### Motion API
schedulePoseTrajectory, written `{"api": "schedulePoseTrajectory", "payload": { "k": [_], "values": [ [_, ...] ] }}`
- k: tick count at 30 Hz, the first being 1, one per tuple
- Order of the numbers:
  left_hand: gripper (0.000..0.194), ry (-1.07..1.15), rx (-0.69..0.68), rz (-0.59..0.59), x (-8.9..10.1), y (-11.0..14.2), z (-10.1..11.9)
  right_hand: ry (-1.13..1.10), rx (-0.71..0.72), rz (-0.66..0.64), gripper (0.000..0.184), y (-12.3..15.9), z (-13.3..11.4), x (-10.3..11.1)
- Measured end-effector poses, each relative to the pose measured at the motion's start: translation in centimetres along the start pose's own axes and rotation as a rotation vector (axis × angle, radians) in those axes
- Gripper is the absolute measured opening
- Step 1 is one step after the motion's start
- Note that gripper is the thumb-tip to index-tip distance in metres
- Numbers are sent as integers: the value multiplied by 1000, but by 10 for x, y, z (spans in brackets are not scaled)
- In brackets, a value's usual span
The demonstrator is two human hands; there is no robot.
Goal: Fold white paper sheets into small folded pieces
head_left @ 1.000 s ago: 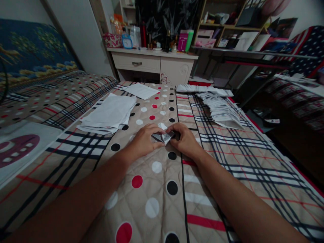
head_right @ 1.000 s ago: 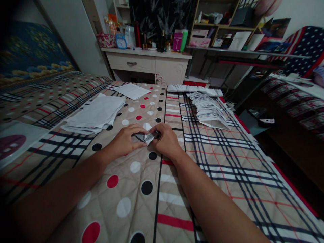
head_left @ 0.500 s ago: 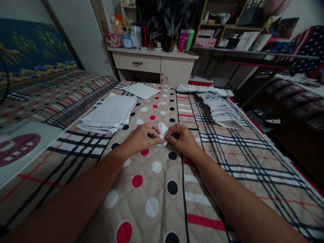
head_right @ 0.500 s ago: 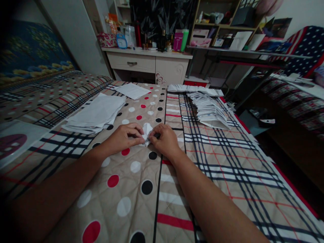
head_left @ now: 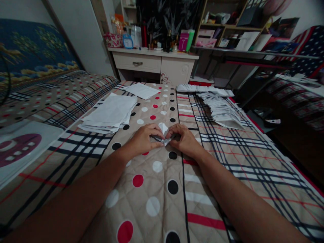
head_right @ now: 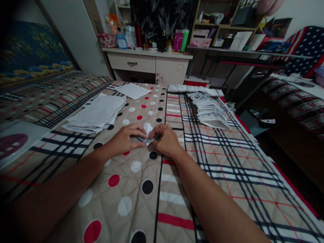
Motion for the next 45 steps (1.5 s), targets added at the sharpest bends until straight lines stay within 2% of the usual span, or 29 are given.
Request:
{"api": "schedulePoseTrajectory", "payload": {
  "k": [2,7,11,17,21,25,29,35,38,45],
  "values": [
    [12,21,10,27,1,-1,0,-18,13,-5,25,0,-1,1],
    [6,86,53,92,2,-3,-4,-82,-47,29,14,0,0,2],
    [4,101,125,185,3,-4,-11,-71,-101,95,23,1,3,1],
    [13,-5,54,160,6,-4,-17,-7,25,122,12,1,3,-1],
    [11,-110,75,192,13,-3,-23,20,50,126,15,2,4,0],
    [14,-147,28,178,11,-3,-20,26,59,138,11,2,3,1],
    [4,-101,53,167,6,-4,-19,19,-11,134,10,-1,4,0],
    [14,-129,189,221,7,-8,-23,142,-209,169,13,-5,10,-1],
    [16,-175,221,260,7,-9,-24,222,-255,173,17,-7,11,-2],
    [19,-257,282,265,5,-11,-22,309,-330,109,21,-12,11,-2]
  ]
}}
Point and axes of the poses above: each hand's wrist, its own y-axis away from the middle knuckle, its own x-axis out of the back of the hand, z = x × y, the point moved 4 cm from there along -y, towards the middle knuckle, and after that the axes turned 14 degrees about x, right-handed, at the moved point
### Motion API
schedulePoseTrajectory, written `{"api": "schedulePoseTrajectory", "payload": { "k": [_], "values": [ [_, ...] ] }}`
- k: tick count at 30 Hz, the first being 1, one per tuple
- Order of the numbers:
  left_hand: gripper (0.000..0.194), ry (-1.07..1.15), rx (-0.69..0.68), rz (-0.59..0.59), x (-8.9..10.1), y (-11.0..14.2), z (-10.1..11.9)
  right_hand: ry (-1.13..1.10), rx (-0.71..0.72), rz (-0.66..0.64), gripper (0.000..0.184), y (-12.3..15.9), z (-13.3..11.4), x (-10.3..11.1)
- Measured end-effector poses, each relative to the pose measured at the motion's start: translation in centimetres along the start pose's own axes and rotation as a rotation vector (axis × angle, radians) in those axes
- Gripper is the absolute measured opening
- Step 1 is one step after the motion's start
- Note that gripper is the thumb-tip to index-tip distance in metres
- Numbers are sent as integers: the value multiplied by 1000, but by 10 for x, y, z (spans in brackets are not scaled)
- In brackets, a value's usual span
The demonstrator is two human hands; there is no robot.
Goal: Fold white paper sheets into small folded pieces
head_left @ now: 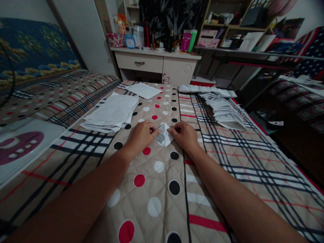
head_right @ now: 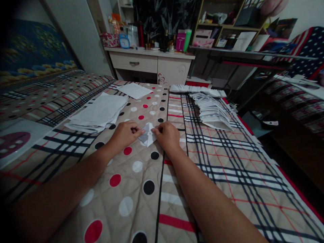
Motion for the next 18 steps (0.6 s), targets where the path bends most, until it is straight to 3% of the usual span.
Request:
{"api": "schedulePoseTrajectory", "payload": {
  "k": [7,12,18],
  "values": [
    [22,-102,93,-13,2,-1,4,79,-31,-48,21,-1,-4,1],
    [27,-144,226,-10,3,-1,-3,72,-3,-2,19,0,-3,2],
    [21,-100,110,-42,1,1,-5,4,22,-36,21,-1,-2,-1]
  ]
}}
Point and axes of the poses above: each hand's wrist, its own y-axis away from the middle knuckle, its own x-axis out of the back of the hand, z = x × y, the point moved 4 cm from there along -y, towards the middle knuckle, and after that the axes turned 14 degrees about x, right-handed, at the moved point
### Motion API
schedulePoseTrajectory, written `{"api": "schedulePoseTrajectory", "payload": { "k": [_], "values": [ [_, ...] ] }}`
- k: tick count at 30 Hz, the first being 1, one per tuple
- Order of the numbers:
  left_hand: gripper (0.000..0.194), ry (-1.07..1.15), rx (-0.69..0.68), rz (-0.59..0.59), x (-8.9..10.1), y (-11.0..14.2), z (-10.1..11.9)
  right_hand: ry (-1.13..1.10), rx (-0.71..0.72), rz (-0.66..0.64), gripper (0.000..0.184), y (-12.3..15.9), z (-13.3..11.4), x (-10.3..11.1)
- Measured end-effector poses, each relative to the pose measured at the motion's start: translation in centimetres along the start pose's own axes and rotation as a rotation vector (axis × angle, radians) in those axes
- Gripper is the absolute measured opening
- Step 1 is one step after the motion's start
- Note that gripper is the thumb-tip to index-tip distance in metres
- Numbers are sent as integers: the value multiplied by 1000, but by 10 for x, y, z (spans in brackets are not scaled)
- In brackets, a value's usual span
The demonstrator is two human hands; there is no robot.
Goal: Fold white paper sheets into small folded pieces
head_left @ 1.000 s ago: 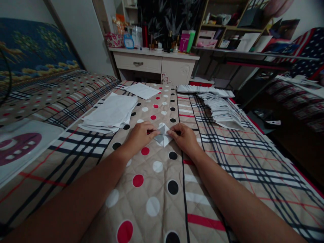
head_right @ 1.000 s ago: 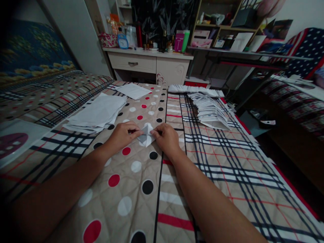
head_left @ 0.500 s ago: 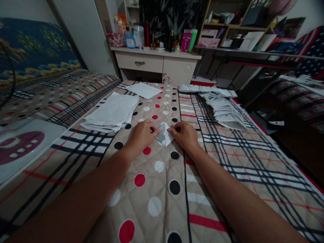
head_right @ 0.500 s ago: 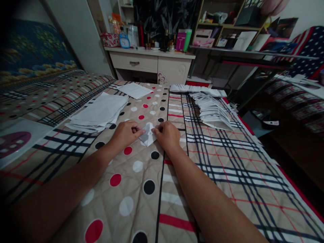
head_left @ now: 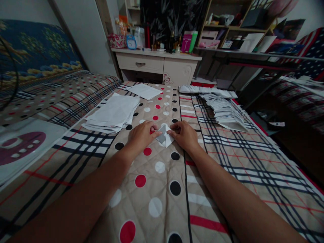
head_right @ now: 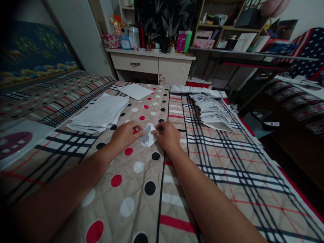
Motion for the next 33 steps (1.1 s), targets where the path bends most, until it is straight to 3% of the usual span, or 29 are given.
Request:
{"api": "schedulePoseTrajectory", "payload": {
  "k": [7,13,17,19,23,28,33],
  "values": [
    [26,315,13,-65,-7,-2,-4,-123,-41,17,14,1,4,0],
    [15,768,145,-178,-7,-7,-3,-594,13,97,17,4,6,-9],
    [8,800,116,-160,-2,-7,2,-789,111,-15,22,7,-10,-13],
    [12,819,111,-151,-2,-5,4,-884,80,-16,17,9,-16,-12],
    [37,1045,182,-139,-1,-1,5,-1028,-95,71,27,13,-17,-10],
    [63,1172,207,-282,-3,2,10,-1175,-210,188,34,14,-16,-7],
    [40,1051,175,-329,-7,4,11,-1195,-219,100,34,15,-19,-12]
  ]
}}
Point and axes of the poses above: each hand's wrist, its own y-axis away from the middle knuckle, its own x-axis out of the back of the hand, z = x × y, the point moved 4 cm from there along -y, towards the middle knuckle, and after that the axes turned 14 degrees about x, right-handed, at the moved point
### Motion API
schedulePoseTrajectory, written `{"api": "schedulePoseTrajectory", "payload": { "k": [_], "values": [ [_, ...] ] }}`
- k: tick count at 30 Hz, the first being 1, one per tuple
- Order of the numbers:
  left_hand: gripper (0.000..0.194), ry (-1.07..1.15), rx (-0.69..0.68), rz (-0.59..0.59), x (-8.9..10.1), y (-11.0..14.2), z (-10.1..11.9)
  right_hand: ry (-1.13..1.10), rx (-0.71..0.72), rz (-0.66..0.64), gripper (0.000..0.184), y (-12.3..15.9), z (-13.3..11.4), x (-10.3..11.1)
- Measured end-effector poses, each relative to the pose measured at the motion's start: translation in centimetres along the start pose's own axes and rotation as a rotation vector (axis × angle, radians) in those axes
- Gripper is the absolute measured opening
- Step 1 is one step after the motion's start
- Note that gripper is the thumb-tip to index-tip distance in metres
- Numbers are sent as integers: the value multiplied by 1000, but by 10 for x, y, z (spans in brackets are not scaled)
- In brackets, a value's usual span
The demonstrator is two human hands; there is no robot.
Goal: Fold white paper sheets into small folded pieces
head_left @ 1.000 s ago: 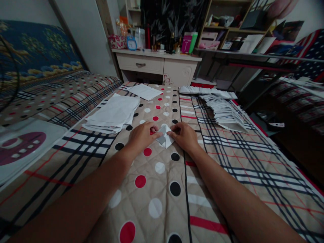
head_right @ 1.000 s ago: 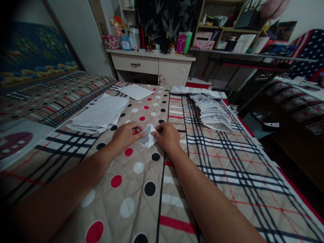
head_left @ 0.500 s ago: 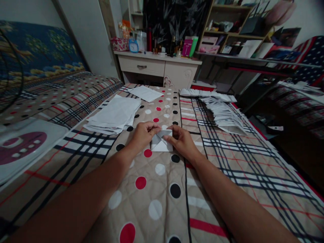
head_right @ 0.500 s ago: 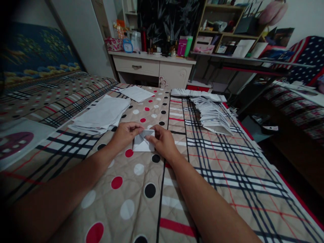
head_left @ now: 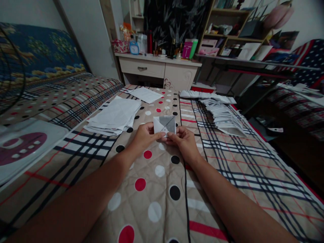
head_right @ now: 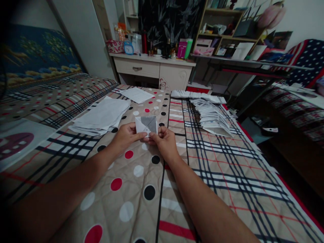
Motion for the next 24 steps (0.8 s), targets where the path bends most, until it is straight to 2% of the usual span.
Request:
{"api": "schedulePoseTrajectory", "payload": {
  "k": [2,4,6,8,11,14,18,21,24],
  "values": [
    [32,-67,-13,49,2,0,0,85,14,-41,30,-1,2,-1],
    [24,-184,-71,148,7,1,4,230,101,-46,24,-3,1,2],
    [15,-372,-218,274,10,6,14,395,229,-17,17,-4,-4,5],
    [7,-576,-429,366,9,15,26,507,344,17,14,-5,-11,8],
    [9,-806,-678,373,3,28,37,575,486,43,21,-3,-23,11],
    [19,-936,-791,358,0,33,38,641,619,9,25,0,-32,9],
    [27,-1036,-825,319,-3,29,35,788,694,-93,32,0,-31,7],
    [26,-1159,-754,278,-6,23,30,965,666,-191,35,-3,-24,7],
    [27,-1291,-646,181,-10,17,23,1106,613,-319,36,-5,-19,7]
  ]
}}
Point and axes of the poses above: each hand's wrist, its own y-axis away from the middle knuckle, its own x-axis out of the back of the hand, z = x × y, the point moved 4 cm from there along -y, towards the middle knuckle, and after that the axes turned 14 degrees about x, right-handed, at the moved point
